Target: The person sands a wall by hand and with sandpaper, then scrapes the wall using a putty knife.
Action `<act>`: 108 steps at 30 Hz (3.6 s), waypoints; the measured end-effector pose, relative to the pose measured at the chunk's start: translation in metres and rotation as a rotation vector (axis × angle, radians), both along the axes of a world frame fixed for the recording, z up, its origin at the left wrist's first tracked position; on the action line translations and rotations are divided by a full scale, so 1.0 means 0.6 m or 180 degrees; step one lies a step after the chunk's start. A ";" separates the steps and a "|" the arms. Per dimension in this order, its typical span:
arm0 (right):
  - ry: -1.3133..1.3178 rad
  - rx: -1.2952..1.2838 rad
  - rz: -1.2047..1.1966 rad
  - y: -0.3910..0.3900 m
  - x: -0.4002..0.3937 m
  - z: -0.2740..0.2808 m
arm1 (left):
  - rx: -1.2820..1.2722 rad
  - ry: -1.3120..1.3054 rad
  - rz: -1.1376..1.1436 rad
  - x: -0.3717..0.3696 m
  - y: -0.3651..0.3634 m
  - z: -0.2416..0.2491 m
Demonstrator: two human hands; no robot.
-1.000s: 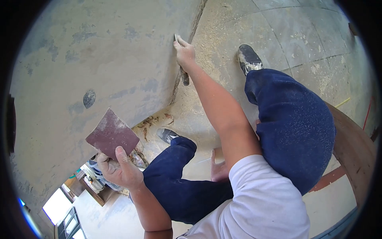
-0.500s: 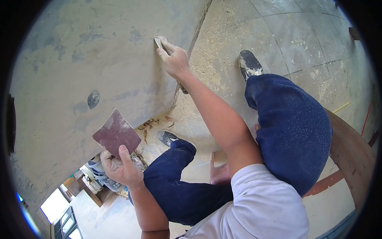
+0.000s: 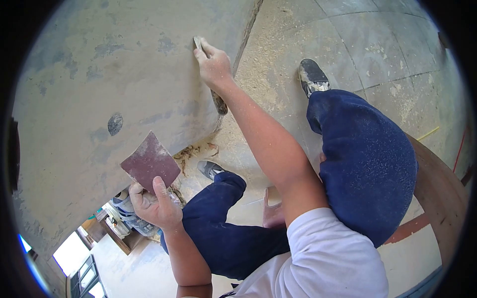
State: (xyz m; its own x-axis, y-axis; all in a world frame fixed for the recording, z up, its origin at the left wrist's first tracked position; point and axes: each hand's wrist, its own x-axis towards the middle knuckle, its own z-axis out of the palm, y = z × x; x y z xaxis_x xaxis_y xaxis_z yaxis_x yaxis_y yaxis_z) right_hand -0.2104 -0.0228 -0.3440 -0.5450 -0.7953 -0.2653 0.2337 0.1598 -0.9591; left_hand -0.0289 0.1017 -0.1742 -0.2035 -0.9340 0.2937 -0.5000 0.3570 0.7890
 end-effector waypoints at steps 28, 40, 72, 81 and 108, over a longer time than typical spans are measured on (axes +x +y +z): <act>-0.0692 -0.0229 -0.0667 -0.039 -0.010 0.009 | 0.0140 -0.0035 0.0252 0.009 0.010 0.005; -0.1016 0.0048 -0.0835 -0.089 -0.103 -0.031 | 0.0042 -0.0027 0.0167 0.010 0.009 0.002; -0.0538 -0.0502 -0.0623 -0.120 -0.189 0.120 | -0.0084 0.0215 0.0038 0.003 0.006 0.031; -0.0448 -0.0271 -0.0247 -0.120 -0.240 0.123 | 0.0125 0.0311 0.0316 -0.002 -0.009 0.031; -0.0996 0.0121 -0.0335 -0.121 -0.214 0.019 | -0.0099 -0.0482 -0.0138 -0.018 -0.025 0.007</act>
State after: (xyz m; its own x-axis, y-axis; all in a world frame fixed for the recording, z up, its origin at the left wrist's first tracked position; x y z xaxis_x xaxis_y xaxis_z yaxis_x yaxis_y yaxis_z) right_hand -0.3390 -0.0952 -0.3324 -0.5112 -0.7253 -0.4612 0.5331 0.1534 -0.8321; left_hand -0.0399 0.0867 -0.1702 -0.2874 -0.9144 0.2852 -0.5960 0.4038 0.6940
